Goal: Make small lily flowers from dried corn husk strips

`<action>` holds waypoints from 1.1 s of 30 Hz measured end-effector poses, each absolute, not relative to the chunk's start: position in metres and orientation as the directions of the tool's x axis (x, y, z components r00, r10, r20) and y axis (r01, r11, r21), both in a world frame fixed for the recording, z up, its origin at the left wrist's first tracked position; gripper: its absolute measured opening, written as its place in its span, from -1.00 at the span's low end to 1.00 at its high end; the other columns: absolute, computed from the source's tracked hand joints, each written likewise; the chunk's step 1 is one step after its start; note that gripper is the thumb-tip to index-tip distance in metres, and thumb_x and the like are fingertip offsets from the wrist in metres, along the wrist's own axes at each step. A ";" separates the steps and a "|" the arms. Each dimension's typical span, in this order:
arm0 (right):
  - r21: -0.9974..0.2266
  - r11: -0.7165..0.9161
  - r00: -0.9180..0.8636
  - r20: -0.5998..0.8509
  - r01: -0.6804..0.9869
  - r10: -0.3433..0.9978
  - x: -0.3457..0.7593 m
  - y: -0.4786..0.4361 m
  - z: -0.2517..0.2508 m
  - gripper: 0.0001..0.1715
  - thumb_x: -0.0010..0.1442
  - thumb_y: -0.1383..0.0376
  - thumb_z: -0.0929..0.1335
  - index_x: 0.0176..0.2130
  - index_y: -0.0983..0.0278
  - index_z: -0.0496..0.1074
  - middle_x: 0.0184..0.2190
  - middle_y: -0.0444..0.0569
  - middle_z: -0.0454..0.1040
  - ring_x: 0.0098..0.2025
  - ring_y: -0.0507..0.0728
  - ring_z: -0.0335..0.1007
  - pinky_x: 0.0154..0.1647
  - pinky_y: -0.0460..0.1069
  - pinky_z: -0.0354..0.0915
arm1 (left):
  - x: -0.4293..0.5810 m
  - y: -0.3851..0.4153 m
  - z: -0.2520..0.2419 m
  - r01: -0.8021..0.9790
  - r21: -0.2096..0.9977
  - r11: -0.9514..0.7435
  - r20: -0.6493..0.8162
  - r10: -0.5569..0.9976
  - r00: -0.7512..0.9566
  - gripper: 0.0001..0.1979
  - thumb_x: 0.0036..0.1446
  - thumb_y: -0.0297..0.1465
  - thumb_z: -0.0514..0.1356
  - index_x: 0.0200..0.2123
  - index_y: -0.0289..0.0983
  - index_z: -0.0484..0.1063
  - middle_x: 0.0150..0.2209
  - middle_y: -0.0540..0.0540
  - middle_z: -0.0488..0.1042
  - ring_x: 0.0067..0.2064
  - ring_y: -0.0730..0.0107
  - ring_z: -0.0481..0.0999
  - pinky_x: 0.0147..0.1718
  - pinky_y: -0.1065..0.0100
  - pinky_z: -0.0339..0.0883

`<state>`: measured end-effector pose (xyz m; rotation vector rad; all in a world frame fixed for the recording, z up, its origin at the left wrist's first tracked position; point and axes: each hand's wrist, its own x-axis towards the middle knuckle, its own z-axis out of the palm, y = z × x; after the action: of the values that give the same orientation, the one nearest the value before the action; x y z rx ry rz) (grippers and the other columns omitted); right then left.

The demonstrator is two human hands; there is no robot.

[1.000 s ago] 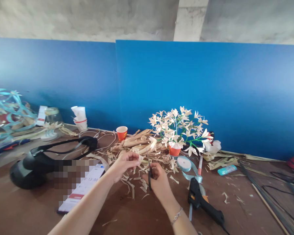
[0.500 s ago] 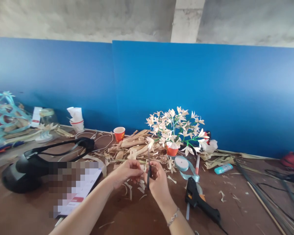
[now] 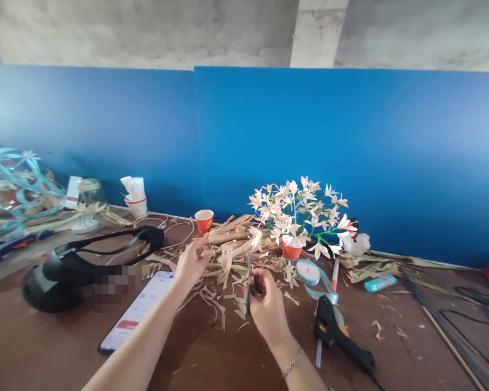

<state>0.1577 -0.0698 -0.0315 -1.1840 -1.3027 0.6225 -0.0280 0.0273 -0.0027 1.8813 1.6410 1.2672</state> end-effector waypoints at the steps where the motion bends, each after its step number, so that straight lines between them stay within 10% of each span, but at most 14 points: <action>1: -0.905 0.335 0.231 0.396 0.260 0.889 0.158 -0.070 -0.032 -0.66 -0.04 0.21 0.36 -0.23 0.29 0.29 -0.40 -0.01 0.43 -0.39 0.11 0.37 -0.32 -0.02 0.31 | -0.028 0.026 -0.002 0.655 0.701 -0.284 0.406 0.913 -0.039 -0.75 -0.06 -0.48 0.08 -0.24 -0.27 0.39 -0.27 -0.10 0.46 -0.24 0.33 0.42 -0.25 0.37 0.22; 9: -0.896 0.318 0.203 0.389 0.310 0.899 0.158 -0.070 -0.031 -0.67 -0.01 0.26 0.35 -0.20 0.28 0.27 -0.37 -0.03 0.43 -0.37 0.09 0.37 -0.30 -0.03 0.29 | -0.008 0.013 -0.013 0.833 0.455 -0.315 0.414 0.903 0.116 -0.75 -0.07 -0.20 0.14 -0.37 -0.21 0.49 -0.16 -0.16 0.39 -0.06 0.05 0.24 -0.11 0.15 0.09; 15: -0.903 0.318 0.190 0.379 0.287 0.906 0.158 -0.070 -0.032 -0.68 -0.01 0.24 0.36 -0.22 0.28 0.28 -0.42 -0.06 0.42 -0.40 0.09 0.36 -0.32 -0.05 0.30 | -0.003 0.017 -0.012 0.740 0.624 -0.251 0.348 0.937 0.024 -0.87 -0.09 -0.30 0.15 -0.50 -0.23 0.44 -0.18 -0.09 0.41 -0.09 0.12 0.27 -0.16 0.17 0.10; 20: -0.926 0.306 0.223 0.353 0.220 0.909 0.158 -0.069 -0.030 -0.60 -0.10 0.23 0.41 -0.24 0.28 0.29 -0.40 -0.05 0.43 -0.37 0.12 0.36 -0.31 -0.02 0.30 | 0.000 0.014 -0.001 0.332 0.884 -0.330 0.291 0.943 0.161 -0.85 -0.10 -0.32 0.14 -0.52 -0.31 0.34 -0.51 0.00 0.39 -0.47 0.45 0.33 -0.46 0.44 0.18; 33: -0.950 0.312 0.237 0.306 0.010 0.922 0.154 -0.070 -0.018 -0.60 -0.11 0.28 0.41 -0.26 0.26 0.22 -0.40 -0.07 0.41 -0.37 0.09 0.34 -0.32 -0.03 0.27 | 0.016 -0.018 0.013 0.052 0.957 -0.286 0.215 0.814 0.540 -0.84 -0.18 -0.43 0.22 -0.48 -0.31 0.29 -0.56 0.06 0.28 -0.52 0.56 0.24 -0.53 0.50 0.13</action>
<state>0.1542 -0.0698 -0.0184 -1.0593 -1.1483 0.8205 0.0164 -0.0182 0.0126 1.7095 0.7315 0.8912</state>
